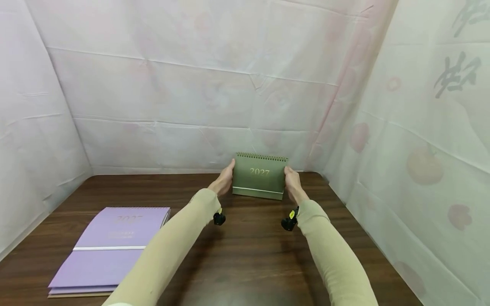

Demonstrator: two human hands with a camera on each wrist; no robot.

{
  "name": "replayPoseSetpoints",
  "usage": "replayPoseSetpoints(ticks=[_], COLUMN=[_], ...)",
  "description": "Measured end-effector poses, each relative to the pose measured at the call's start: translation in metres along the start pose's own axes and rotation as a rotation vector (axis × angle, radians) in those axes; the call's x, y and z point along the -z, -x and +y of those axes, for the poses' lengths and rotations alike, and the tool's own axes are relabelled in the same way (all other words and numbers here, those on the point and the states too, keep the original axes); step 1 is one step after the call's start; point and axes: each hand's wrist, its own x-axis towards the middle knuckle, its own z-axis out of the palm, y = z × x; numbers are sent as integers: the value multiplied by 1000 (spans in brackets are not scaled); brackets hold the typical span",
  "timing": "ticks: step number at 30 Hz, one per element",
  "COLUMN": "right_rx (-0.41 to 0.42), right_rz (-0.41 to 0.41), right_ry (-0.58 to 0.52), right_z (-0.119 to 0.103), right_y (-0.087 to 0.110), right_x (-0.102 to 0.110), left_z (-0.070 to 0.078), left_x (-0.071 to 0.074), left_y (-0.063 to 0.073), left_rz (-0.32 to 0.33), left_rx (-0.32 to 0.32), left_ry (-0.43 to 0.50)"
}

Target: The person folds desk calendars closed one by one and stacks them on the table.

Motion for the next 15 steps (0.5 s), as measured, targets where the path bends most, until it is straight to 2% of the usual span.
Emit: replayPoseSetpoints(ticks=[5,10,15], right_rx=[-21,-23,-16], right_rz=[8,-6,-31], right_ry=[56,70,93], right_z=[-4,-15,-26], right_y=[2,6,12], right_x=[-1,-2,-4], left_z=[4,15,26], left_x=[0,2,5], left_y=[5,11,16], left_rz=[-7,-6,3], left_rx=[8,24,13], left_ry=[0,-2,14])
